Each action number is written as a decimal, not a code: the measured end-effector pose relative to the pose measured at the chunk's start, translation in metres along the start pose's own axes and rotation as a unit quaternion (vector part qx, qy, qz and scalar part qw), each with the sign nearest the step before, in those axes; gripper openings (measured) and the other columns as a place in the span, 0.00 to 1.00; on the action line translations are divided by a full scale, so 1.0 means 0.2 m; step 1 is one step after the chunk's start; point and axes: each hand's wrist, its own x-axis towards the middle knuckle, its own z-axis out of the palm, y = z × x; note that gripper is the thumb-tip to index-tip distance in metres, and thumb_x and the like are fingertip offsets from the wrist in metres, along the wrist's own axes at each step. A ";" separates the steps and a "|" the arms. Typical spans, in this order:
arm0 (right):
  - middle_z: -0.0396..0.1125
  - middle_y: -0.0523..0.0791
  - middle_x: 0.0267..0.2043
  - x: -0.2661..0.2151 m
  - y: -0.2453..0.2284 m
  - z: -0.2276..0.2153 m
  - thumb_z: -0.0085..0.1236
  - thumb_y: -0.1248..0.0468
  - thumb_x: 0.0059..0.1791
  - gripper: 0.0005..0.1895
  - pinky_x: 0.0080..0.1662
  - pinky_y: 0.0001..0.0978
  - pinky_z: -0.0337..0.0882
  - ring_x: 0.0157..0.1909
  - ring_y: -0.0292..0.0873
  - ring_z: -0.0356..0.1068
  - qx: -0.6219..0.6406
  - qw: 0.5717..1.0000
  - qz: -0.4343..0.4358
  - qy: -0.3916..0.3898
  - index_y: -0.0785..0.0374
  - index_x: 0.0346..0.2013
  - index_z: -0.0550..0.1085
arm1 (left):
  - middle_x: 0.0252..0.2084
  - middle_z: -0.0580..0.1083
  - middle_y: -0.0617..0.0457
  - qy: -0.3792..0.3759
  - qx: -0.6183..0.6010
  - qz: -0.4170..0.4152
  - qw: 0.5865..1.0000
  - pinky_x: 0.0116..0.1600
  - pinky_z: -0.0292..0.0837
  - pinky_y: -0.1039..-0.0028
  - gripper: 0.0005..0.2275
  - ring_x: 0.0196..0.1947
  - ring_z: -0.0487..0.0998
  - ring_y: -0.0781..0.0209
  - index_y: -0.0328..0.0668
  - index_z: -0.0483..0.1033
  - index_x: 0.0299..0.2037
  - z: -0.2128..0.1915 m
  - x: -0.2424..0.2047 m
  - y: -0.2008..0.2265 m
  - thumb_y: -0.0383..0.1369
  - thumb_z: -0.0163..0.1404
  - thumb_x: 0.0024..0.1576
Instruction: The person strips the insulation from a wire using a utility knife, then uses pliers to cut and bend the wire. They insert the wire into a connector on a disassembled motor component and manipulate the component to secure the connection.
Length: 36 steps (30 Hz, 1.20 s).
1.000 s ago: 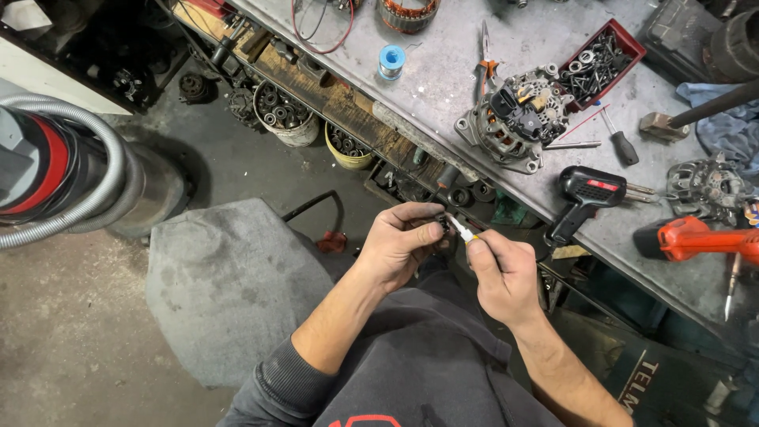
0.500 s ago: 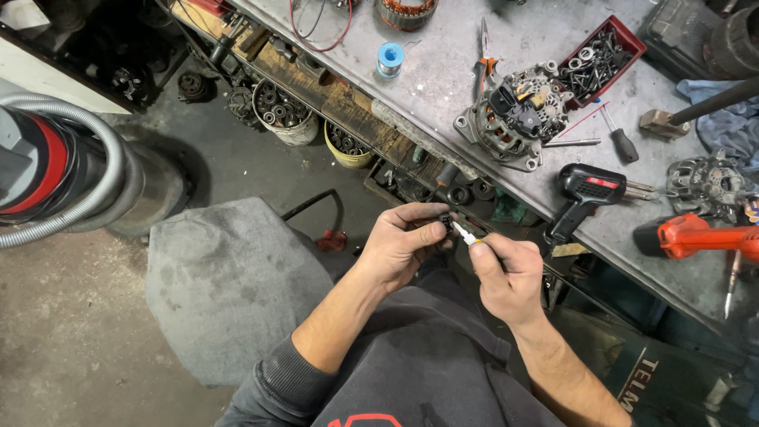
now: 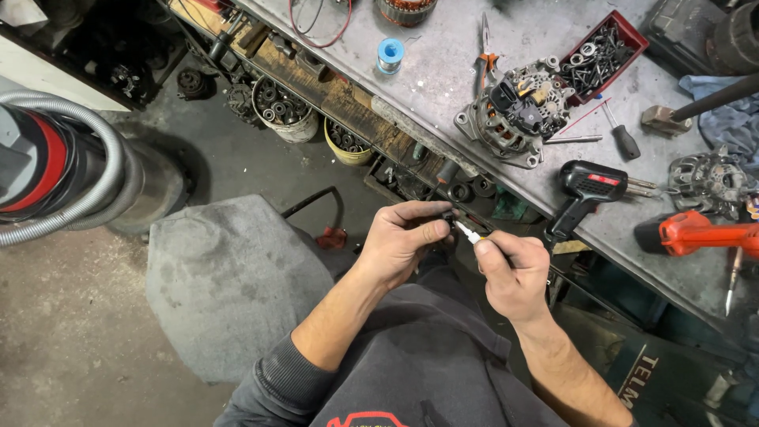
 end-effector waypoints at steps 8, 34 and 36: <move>0.60 0.38 0.16 0.01 -0.02 0.01 0.53 0.67 0.53 0.14 0.24 0.26 0.56 0.18 0.30 0.56 0.002 1.000 0.010 0.006 0.69 0.24 0.72 | 0.48 0.80 0.41 -0.007 0.058 0.015 0.998 0.52 0.80 0.71 0.16 0.44 0.82 0.59 0.22 0.77 0.55 -0.02 0.00 -0.01 0.19 0.59 0.56; 0.65 0.38 0.30 -0.08 0.30 0.02 0.46 0.57 0.61 0.15 0.31 0.21 0.57 0.28 0.30 0.57 0.198 0.966 0.167 -0.004 0.67 0.50 0.73 | 0.26 0.67 0.51 -0.082 0.012 -0.052 0.995 0.23 0.47 0.78 0.07 0.19 0.56 0.70 0.37 0.68 0.27 -0.01 0.07 -0.03 0.27 0.40 0.56; 0.66 0.36 0.33 -0.10 0.35 0.01 0.44 0.54 0.58 0.18 0.32 0.22 0.59 0.31 0.29 0.58 0.249 0.945 0.212 0.009 0.64 0.49 0.74 | 0.26 0.60 0.53 0.010 0.213 -0.050 0.976 0.26 0.52 0.79 0.07 0.22 0.57 0.69 0.40 0.77 0.47 0.06 0.06 -0.03 0.29 0.46 0.65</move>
